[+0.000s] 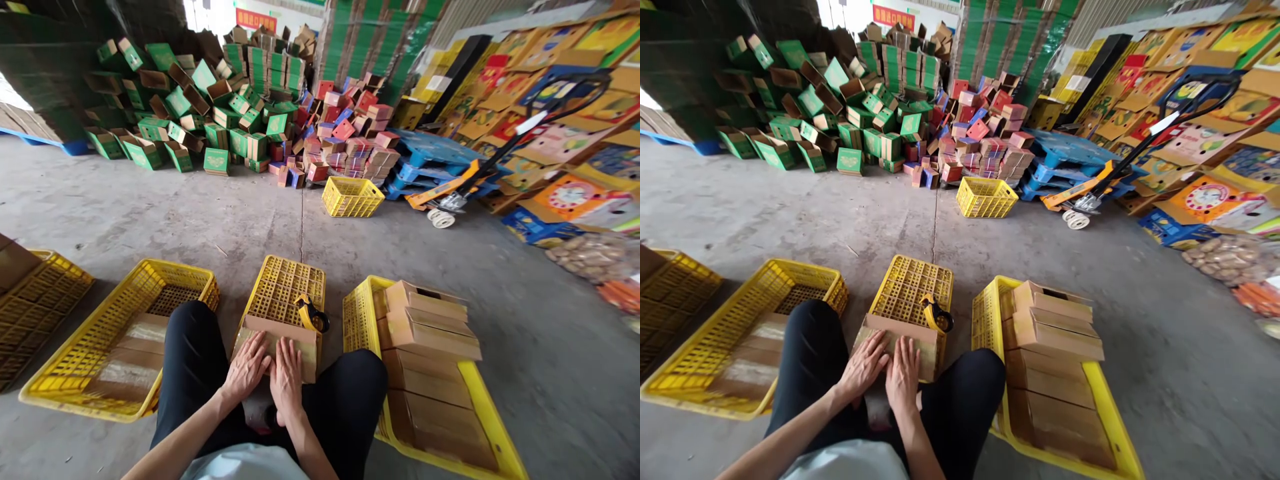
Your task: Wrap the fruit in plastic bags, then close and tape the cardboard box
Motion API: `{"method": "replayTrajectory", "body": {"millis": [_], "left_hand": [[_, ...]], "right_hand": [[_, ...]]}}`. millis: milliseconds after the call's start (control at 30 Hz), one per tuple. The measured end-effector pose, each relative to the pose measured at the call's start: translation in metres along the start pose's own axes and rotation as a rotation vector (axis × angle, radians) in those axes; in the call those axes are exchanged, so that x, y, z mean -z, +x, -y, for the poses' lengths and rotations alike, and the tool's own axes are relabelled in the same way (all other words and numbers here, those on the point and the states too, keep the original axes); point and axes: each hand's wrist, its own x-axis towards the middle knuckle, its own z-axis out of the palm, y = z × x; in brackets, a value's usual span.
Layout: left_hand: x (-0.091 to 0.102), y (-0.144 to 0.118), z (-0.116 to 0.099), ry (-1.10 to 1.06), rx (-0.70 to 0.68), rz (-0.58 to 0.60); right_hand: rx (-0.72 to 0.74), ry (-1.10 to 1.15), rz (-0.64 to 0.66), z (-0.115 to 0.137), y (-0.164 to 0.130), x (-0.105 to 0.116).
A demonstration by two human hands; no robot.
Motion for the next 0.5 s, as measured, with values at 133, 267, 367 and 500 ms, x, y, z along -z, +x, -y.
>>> {"method": "replayTrajectory", "body": {"millis": [133,267,367,500], "left_hand": [[0.006,-0.004,0.016,0.176,-0.022,-0.042],[0.013,-0.007,0.027,0.328,-0.016,-0.068],[0.017,-0.007,0.032,0.375,0.006,-0.103],[0.019,-0.009,0.042,0.407,0.065,-0.152]], "right_hand": [[0.003,-0.06,0.021,0.007,0.004,0.007],[-0.009,-0.107,0.042,0.007,0.005,0.013],[-0.009,-0.108,0.036,0.008,0.007,0.014],[-0.022,-0.097,0.035,0.01,0.007,0.013]]}}
